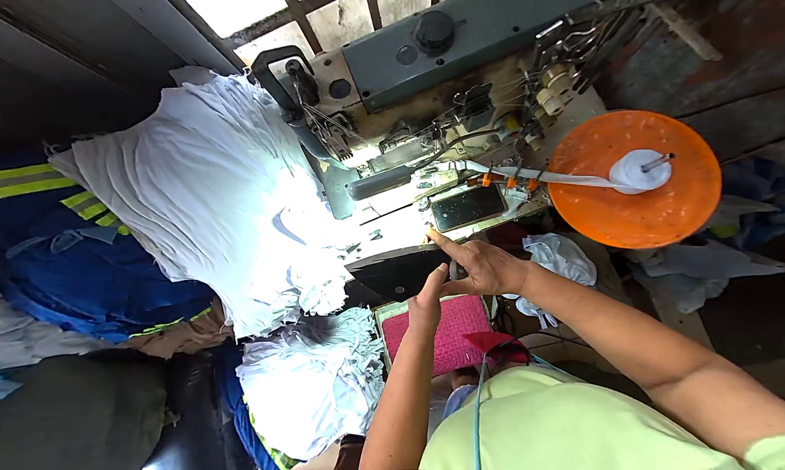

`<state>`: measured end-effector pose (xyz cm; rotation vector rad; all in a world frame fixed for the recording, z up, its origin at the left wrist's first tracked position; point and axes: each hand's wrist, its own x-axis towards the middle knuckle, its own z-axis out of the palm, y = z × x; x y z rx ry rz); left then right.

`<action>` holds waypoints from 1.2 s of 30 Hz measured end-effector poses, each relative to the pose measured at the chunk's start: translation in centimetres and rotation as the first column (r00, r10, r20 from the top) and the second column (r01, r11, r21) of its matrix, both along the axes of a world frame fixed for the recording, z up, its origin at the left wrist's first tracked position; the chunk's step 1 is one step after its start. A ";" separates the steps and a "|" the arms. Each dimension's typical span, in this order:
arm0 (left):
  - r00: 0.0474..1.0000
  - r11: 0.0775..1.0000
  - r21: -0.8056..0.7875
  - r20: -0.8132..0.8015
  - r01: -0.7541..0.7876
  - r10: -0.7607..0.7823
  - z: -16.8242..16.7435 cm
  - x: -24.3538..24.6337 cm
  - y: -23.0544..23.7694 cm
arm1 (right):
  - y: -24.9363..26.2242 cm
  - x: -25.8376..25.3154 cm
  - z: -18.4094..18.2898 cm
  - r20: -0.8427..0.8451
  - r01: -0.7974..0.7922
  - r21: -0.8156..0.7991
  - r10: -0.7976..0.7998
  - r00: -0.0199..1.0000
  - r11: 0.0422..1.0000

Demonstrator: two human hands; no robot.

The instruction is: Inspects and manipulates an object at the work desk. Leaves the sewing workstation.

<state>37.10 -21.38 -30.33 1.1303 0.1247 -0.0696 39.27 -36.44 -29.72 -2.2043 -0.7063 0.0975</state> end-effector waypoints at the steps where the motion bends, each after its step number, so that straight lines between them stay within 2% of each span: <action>1: 1.000 1.000 0.013 -0.004 -0.013 0.013 0.0 0.0 -0.1 | 0.0 -0.1 0.0 0.003 0.006 -0.014 -0.006 1.000 1.000; 6: 0.994 0.998 0.033 -0.094 -0.061 0.064 0.3 -0.2 -0.6 | 0.2 -0.5 -0.3 0.081 0.054 -0.039 -0.051 0.995 0.998; 11: 0.984 0.992 0.012 -0.130 -0.125 0.125 0.9 -0.4 -1.3 | 0.0 -0.4 -0.2 0.125 0.052 -0.104 -0.039 0.991 0.993; 17: 0.975 0.984 -0.010 -0.143 -0.175 0.172 1.0 -0.1 -1.7 | 0.0 -0.3 -0.3 0.174 0.070 -0.093 -0.053 0.983 0.993; 20: 0.976 0.985 0.009 -0.132 -0.171 0.171 1.2 -0.2 -1.7 | -0.3 0.0 -0.3 0.156 0.047 -0.082 -0.033 0.987 0.996; 25: 0.991 0.998 0.028 -0.124 -0.052 0.055 1.0 0.0 -1.1 | -0.3 0.1 -0.6 0.073 0.016 -0.031 -0.013 0.997 0.999; 31: 0.985 0.991 0.079 -0.123 -0.112 0.122 1.2 0.0 -1.2 | -0.3 0.1 -0.4 -0.005 0.010 -0.038 -0.011 1.000 0.999; 36: 0.975 0.987 0.048 -0.151 -0.156 0.162 1.1 0.0 -1.5 | 0.0 -0.1 -1.0 0.036 0.041 -0.028 -0.040 0.999 0.999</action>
